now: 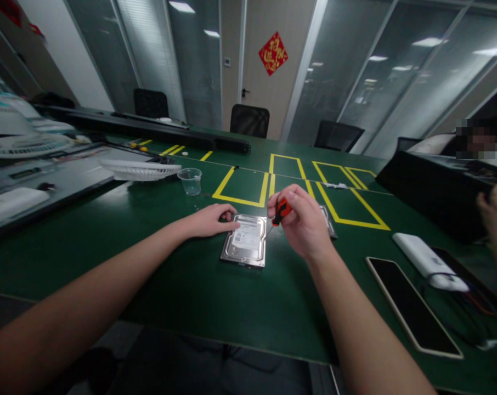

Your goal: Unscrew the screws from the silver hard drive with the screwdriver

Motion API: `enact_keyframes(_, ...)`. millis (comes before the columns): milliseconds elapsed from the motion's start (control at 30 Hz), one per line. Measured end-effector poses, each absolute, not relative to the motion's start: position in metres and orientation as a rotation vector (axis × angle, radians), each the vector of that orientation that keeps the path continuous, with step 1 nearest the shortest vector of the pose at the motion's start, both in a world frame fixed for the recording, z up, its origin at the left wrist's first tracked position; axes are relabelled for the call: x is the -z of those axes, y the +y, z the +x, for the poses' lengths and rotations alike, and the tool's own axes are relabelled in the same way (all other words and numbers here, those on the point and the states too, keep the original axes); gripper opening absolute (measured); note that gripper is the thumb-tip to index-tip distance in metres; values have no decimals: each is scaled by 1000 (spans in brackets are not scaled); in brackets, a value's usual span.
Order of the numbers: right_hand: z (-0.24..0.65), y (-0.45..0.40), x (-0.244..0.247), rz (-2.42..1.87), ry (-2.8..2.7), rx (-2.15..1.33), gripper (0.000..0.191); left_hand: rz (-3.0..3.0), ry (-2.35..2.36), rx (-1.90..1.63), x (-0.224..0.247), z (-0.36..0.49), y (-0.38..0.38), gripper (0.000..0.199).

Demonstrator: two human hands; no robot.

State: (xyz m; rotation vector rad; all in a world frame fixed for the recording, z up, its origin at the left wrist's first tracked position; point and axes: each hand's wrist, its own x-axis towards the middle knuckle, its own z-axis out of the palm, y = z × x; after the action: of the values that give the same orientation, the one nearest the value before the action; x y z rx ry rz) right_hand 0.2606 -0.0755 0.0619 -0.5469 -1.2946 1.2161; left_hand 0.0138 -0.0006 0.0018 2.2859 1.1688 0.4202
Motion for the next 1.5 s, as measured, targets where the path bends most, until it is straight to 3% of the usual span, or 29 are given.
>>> enact_keyframes(300,261,-76,-62,-542,-1293,-1211,10,2301,1159,-445,2,14,2,64)
enact_keyframes(467,263,-76,-62,-530,-1316,-1199,19,2312,1158,-463,5,14,3,62)
enact_keyframes(1100,260,-77,-63,-607,-1326,-1126,19,2284,1149,-444,3,13,2,64)
enact_keyframes(1333,263,-75,-62,-566,-1307,-1148,35,2296,1148,-447,2,14,1,64)
enact_keyframes(1500,263,-76,-64,-570,-1295,-1179,29,2299,1155,-443,0,15,0,63)
